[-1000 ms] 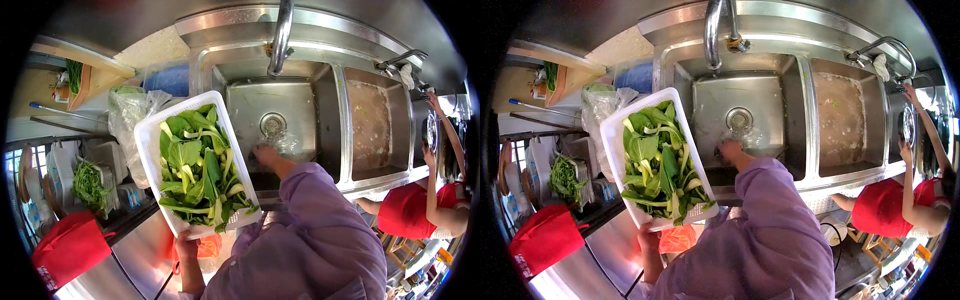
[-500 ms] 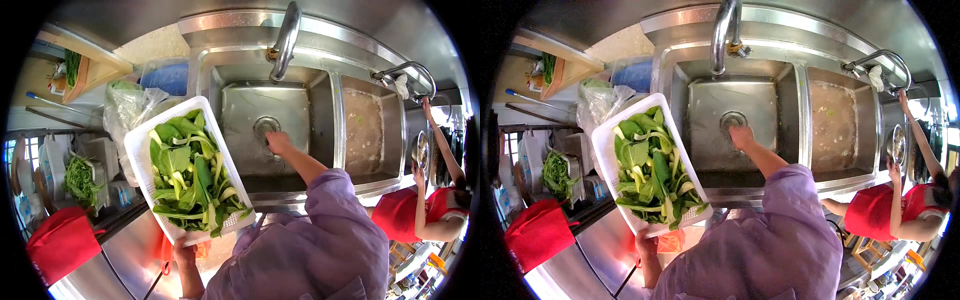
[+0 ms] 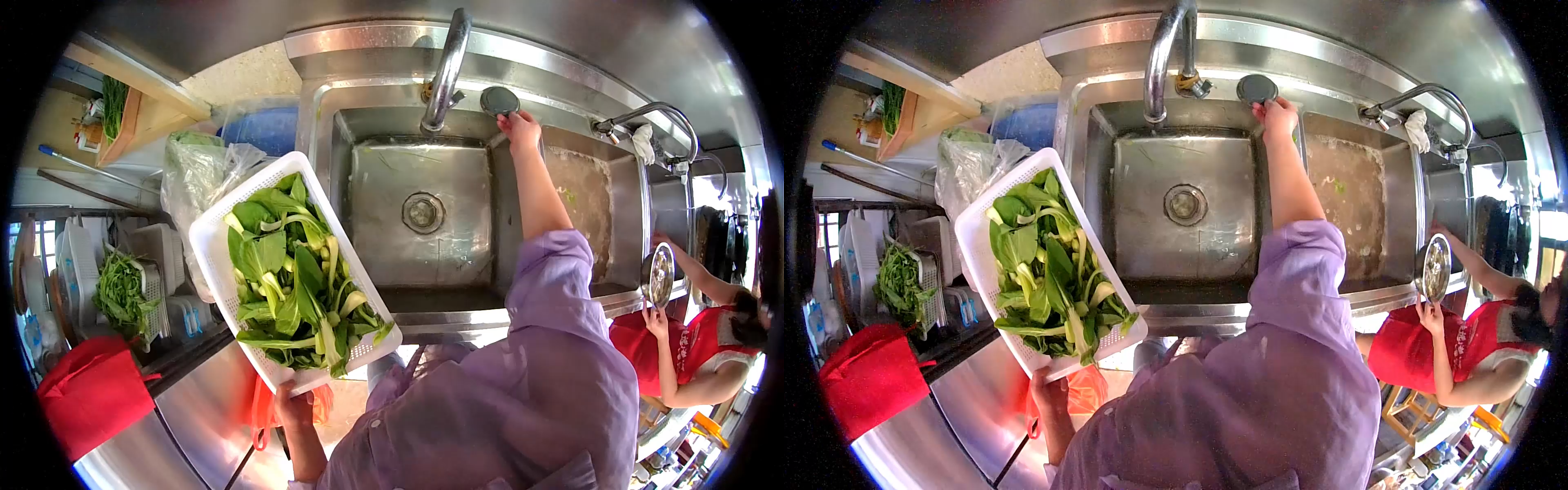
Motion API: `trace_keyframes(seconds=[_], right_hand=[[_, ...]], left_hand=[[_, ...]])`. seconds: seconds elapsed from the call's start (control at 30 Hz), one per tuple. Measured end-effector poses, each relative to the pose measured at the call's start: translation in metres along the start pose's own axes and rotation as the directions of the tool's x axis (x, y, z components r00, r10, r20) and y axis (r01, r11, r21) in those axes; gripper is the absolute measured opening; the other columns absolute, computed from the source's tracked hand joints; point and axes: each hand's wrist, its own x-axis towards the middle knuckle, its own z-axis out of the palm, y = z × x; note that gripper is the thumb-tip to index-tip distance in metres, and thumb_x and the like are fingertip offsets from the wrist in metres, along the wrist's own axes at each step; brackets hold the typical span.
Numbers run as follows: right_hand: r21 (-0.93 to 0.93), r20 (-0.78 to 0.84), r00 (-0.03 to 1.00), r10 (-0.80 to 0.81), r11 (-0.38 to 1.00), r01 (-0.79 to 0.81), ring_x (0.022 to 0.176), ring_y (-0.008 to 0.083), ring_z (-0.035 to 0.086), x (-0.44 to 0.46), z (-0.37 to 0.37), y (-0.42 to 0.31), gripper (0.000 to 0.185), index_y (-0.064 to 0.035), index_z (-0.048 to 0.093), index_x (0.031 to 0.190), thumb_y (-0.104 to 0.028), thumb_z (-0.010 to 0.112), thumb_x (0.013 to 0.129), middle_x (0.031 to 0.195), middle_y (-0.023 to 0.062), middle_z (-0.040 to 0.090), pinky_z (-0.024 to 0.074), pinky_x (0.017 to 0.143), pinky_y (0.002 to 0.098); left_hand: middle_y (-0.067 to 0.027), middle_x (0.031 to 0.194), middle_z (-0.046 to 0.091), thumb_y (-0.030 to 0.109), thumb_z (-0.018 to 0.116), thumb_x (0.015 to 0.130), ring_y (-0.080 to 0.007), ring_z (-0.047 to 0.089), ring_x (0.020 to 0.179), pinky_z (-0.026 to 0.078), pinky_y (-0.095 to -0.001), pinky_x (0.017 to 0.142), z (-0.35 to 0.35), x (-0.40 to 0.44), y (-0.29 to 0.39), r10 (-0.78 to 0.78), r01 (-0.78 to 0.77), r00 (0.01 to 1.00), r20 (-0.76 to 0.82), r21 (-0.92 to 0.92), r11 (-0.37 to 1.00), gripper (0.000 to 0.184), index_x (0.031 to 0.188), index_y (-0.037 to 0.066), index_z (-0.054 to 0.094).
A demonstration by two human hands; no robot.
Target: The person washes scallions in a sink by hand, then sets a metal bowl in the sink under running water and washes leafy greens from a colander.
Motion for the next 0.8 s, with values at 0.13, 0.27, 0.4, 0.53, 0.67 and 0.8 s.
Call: trace_keyframes(seconds=[0.13,0.27,0.4,0.53,0.67,0.8], right_hand=[[-0.470,0.131,0.917,-0.376,0.791,0.392,0.062,0.0271,0.060,-0.021,-0.023,0.028,0.033,0.0002,0.042,0.109,-0.005,0.050,0.077,0.084,0.0152,0.058,0.0491,0.055,0.0333],[-0.914,0.394,0.919,0.026,0.111,0.389,0.096,0.0346,0.051,-0.045,-0.050,0.118,0.056,-0.0151,0.033,0.126,-0.040,0.046,0.078,0.113,0.0167,0.049,0.0412,0.084,0.0369],[-0.992,-0.060,0.974,0.217,0.100,-0.083,0.122,0.0311,0.026,-0.037,-0.042,0.157,0.073,-0.0106,0.021,0.132,-0.057,0.034,0.078,0.130,0.0199,0.030,0.0243,0.098,0.0386],[-0.953,0.205,0.963,0.177,0.259,0.155,0.119,0.0334,0.032,-0.029,0.028,0.197,0.071,-0.0086,0.024,0.131,-0.057,0.032,0.079,0.128,0.0213,0.032,0.0259,0.097,0.0417],[-0.823,0.555,0.809,0.195,0.273,0.499,0.116,0.0373,0.033,-0.077,0.099,0.223,0.061,-0.0112,0.040,0.122,-0.055,0.035,0.080,0.127,0.0195,0.035,0.0317,0.093,0.0439],[-0.590,0.768,0.417,0.487,0.282,0.757,0.114,0.0372,0.035,-0.158,0.098,0.252,0.047,-0.0101,0.044,0.119,-0.034,0.048,0.079,0.126,0.0187,0.034,0.0326,0.090,0.0487]], left_hand=[[-0.0094,0.074,0.054,0.010,0.048,0.068,-0.0175,0.053,0.052,0.039,-0.0232,0.032,-0.002,0.001,-0.002,-0.022,0.021,0.999,0.030,0.027,0.999,0.028,0.094,-0.001,0.047],[-0.0105,0.072,0.053,0.009,0.047,0.068,-0.0182,0.051,0.050,0.038,-0.0236,0.032,0.005,-0.001,-0.004,-0.029,0.030,0.999,0.030,-0.037,0.999,0.026,0.092,-0.001,0.046],[-0.0114,0.073,0.052,0.008,0.047,0.066,-0.0195,0.049,0.049,0.037,-0.0240,0.031,0.013,-0.007,-0.008,-0.007,0.005,0.999,-0.037,-0.055,0.998,0.030,0.094,-0.002,0.046],[-0.0121,0.078,0.052,0.008,0.047,0.066,-0.0206,0.049,0.049,0.037,-0.0253,0.030,0.015,-0.009,-0.010,-0.031,0.023,0.994,-0.109,-0.077,0.997,0.036,0.100,-0.002,0.045],[-0.0127,0.077,0.053,0.009,0.047,0.066,-0.0210,0.049,0.048,0.038,-0.0256,0.031,0.015,-0.012,-0.009,-0.023,0.018,0.997,-0.079,-0.061,0.998,0.034,0.098,-0.002,0.045],[-0.0101,0.077,0.053,0.011,0.047,0.070,-0.0184,0.048,0.045,0.038,-0.0235,0.030,0.000,-0.004,-0.011,-0.059,0.058,0.998,-0.017,-0.032,0.998,0.033,0.101,0.000,0.044]])
